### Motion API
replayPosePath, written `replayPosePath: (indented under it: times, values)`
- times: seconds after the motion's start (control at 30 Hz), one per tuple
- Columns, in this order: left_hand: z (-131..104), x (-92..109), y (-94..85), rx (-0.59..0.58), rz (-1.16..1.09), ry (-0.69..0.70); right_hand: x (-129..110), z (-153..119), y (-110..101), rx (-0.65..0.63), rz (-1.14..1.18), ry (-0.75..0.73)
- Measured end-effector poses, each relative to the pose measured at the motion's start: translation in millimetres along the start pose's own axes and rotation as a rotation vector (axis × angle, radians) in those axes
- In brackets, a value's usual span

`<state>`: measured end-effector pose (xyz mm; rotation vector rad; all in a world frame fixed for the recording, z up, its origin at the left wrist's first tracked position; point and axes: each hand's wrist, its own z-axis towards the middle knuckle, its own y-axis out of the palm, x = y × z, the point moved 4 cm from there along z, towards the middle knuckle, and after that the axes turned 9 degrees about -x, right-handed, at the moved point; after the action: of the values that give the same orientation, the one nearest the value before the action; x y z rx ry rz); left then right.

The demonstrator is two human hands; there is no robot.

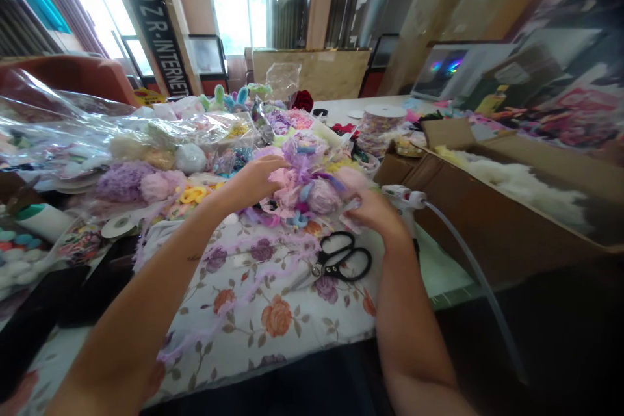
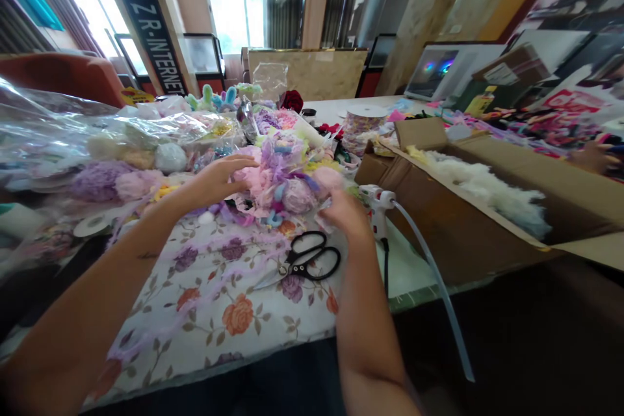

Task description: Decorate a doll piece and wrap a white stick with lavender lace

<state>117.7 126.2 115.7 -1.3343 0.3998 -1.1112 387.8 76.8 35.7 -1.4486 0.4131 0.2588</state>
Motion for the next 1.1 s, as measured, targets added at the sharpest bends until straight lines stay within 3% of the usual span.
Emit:
replayPosePath:
  times: [0.1,0.17,0.33,0.43,0.57,0.67,0.83,0.97,1.1]
  values:
    - [-41.8,-2.8,-14.3,0.033,-0.081,-0.099,-2.5,-7.2,-17.0,0.201,0.229,0.079]
    - [-71.0,-10.3,-17.2,0.055,-0.169,-0.191,-9.1,-11.9,-24.1,0.280,0.510,0.043]
    - [-129.4,-33.1,-6.6,0.172,-0.358,-0.391,-54.6,-14.0,-9.7,0.064,1.350,-0.160]
    - [-145.2,-36.5,4.7,0.222,-0.515,-0.414,-97.5,-16.3,13.4,-0.171,1.522,-0.166]
    - [-147.3,-32.9,22.8,0.289,-0.823,-0.414,-155.3,-27.0,45.4,-0.527,1.530,-0.181]
    - [-143.4,-28.3,36.5,0.410,-1.142,-0.327,-183.2,-33.4,62.5,-0.618,1.439,-0.242]
    - [-141.4,-18.9,54.7,0.349,-1.425,-0.270,-199.5,-32.0,82.3,-0.526,1.127,-0.361]
    - [-146.0,-16.9,56.7,0.363,-1.442,-0.302,-199.3,-32.1,82.9,-0.324,0.895,-0.393]
    - [-147.7,-22.1,58.4,0.431,-1.417,-0.344,-199.2,-41.0,79.9,-0.330,0.850,-0.385]
